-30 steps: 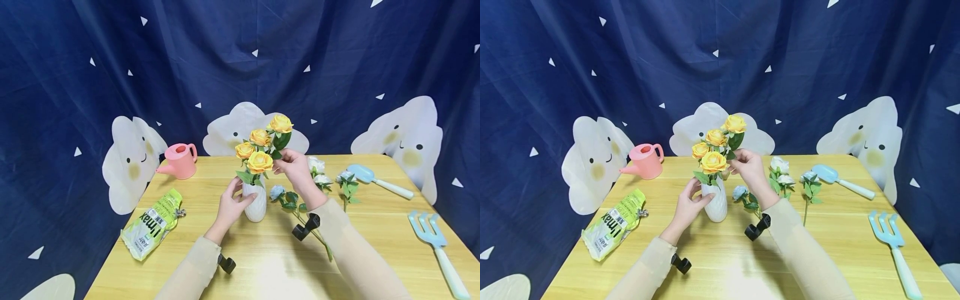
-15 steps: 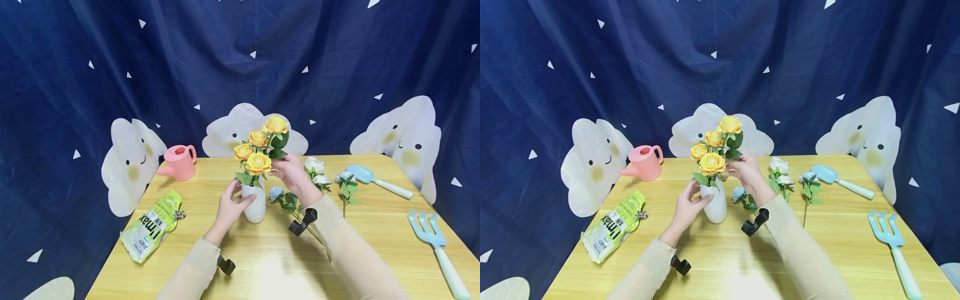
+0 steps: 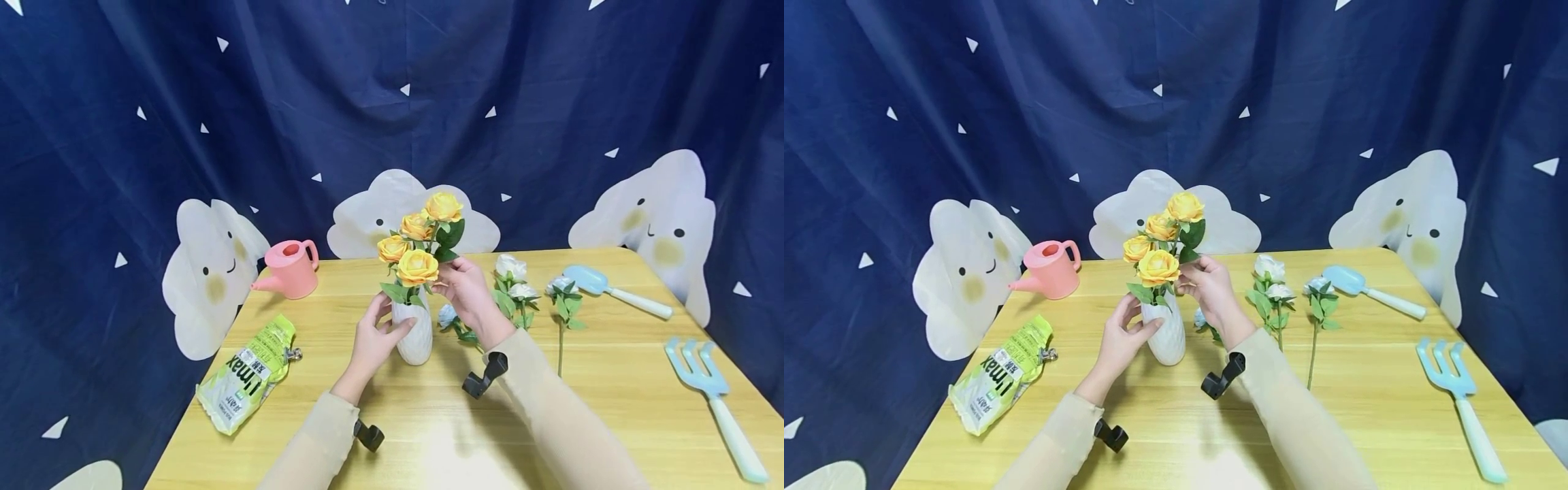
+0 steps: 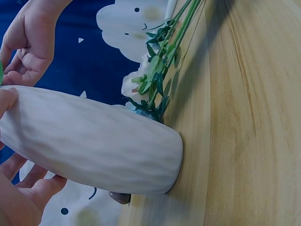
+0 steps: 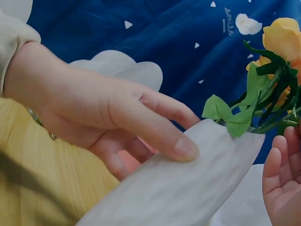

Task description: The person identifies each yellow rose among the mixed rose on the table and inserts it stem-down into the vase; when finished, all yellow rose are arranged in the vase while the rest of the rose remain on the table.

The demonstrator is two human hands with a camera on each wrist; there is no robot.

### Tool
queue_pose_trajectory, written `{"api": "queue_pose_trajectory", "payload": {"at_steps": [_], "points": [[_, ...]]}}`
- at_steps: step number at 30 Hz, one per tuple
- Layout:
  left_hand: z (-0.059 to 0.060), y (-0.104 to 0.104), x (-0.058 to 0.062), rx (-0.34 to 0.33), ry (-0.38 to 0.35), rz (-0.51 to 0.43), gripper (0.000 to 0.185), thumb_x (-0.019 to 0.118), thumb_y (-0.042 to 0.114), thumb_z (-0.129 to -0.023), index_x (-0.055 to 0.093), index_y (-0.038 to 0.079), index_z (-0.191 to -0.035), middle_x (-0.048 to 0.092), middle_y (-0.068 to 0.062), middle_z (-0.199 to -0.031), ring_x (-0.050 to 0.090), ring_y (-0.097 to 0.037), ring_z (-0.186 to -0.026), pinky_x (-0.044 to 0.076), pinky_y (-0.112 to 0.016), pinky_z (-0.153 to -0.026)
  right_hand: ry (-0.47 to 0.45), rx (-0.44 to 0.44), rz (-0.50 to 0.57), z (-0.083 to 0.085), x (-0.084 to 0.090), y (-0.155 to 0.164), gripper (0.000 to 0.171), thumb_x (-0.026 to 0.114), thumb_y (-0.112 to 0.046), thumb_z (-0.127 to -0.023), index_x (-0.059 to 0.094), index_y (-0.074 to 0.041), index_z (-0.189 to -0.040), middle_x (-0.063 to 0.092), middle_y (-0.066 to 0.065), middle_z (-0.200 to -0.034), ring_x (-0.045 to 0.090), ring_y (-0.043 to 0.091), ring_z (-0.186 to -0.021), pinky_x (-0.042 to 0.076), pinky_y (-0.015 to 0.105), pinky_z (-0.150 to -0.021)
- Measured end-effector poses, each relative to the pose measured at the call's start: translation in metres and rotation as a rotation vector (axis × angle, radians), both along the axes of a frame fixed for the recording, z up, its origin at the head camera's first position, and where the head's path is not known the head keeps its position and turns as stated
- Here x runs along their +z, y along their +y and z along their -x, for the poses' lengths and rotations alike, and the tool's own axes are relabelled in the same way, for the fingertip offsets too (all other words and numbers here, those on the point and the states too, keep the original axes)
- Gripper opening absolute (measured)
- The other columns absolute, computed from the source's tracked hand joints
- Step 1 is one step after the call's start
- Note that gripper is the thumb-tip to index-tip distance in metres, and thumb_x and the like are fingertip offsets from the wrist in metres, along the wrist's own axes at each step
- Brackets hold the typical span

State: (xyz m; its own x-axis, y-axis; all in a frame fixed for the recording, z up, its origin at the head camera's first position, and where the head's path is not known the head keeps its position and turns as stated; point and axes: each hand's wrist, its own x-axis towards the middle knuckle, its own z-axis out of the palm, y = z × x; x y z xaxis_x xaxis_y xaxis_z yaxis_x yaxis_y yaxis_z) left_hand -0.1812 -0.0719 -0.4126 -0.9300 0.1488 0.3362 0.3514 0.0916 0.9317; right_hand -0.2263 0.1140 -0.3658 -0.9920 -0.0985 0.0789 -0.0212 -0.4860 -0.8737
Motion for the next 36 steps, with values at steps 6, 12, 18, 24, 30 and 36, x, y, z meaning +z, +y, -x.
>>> {"api": "queue_pose_trajectory", "payload": {"at_steps": [6, 12, 18, 24, 30, 36], "points": [[0.0, 0.0, 0.0, 0.009, -0.003, -0.002, 0.057, 0.073, 0.011, -0.081, 0.048, 0.012, -0.132, 0.053, -0.01, -0.127, 0.049, -0.03, -0.116, 0.044, -0.044, -0.092, 0.075, -0.051, -0.048, -0.005, -0.003, 0.002, 0.026, 0.053, 0.004, -0.09, 0.065, -0.017, -0.082, 0.06, 0.0, -0.073, 0.06, 0.015, -0.066, 0.05, 0.025, -0.059], [-0.001, -0.001, 0.001, 0.018, -0.011, 0.007, 0.056, 0.073, 0.013, -0.081, 0.048, 0.013, -0.131, 0.053, -0.01, -0.127, 0.048, -0.03, -0.116, 0.044, -0.045, -0.093, 0.113, -0.102, -0.036, -0.011, -0.009, -0.003, 0.03, 0.054, 0.009, -0.087, 0.067, -0.017, -0.078, 0.06, 0.002, -0.068, 0.06, 0.015, -0.062, 0.049, 0.026, -0.058], [0.0, -0.002, 0.0, 0.017, -0.008, 0.001, 0.056, 0.073, 0.012, -0.081, 0.048, 0.012, -0.131, 0.053, -0.011, -0.127, 0.048, -0.03, -0.116, 0.044, -0.045, -0.092, 0.103, -0.184, 0.061, -0.019, -0.015, -0.016, 0.032, 0.054, 0.012, -0.086, 0.068, -0.015, -0.078, 0.059, 0.002, -0.066, 0.056, 0.015, -0.059, 0.047, 0.023, -0.056], [0.0, 0.0, -0.001, 0.016, -0.001, 0.009, 0.057, 0.073, 0.011, -0.081, 0.048, 0.011, -0.132, 0.053, -0.011, -0.126, 0.048, -0.031, -0.116, 0.044, -0.045, -0.092, 0.092, -0.215, 0.051, -0.021, -0.021, -0.019, 0.033, 0.056, 0.012, -0.085, 0.068, -0.016, -0.075, 0.062, 0.001, -0.067, 0.056, 0.015, -0.057, 0.048, 0.022, -0.055], [0.0, 0.0, -0.001, 0.024, 0.007, -0.01, 0.058, 0.073, 0.009, -0.08, 0.047, 0.009, -0.132, 0.053, -0.012, -0.127, 0.048, -0.032, -0.115, 0.045, -0.044, -0.092, 0.105, -0.211, -0.021, -0.02, -0.025, -0.019, 0.033, 0.056, 0.011, -0.085, 0.068, -0.018, -0.075, 0.063, 0.0, -0.068, 0.057, 0.013, -0.057, 0.048, 0.022, -0.055], [-0.001, 0.0, 0.001, 0.017, 0.011, -0.01, 0.059, 0.073, 0.007, -0.08, 0.046, 0.007, -0.133, 0.052, -0.015, -0.127, 0.048, -0.034, -0.115, 0.044, -0.046, -0.092, 0.095, -0.224, -0.069, -0.02, -0.027, -0.02, 0.032, 0.054, 0.012, -0.082, 0.066, -0.016, -0.071, 0.059, 0.002, -0.064, 0.056, 0.014, -0.055, 0.047, 0.023, -0.054]]}}
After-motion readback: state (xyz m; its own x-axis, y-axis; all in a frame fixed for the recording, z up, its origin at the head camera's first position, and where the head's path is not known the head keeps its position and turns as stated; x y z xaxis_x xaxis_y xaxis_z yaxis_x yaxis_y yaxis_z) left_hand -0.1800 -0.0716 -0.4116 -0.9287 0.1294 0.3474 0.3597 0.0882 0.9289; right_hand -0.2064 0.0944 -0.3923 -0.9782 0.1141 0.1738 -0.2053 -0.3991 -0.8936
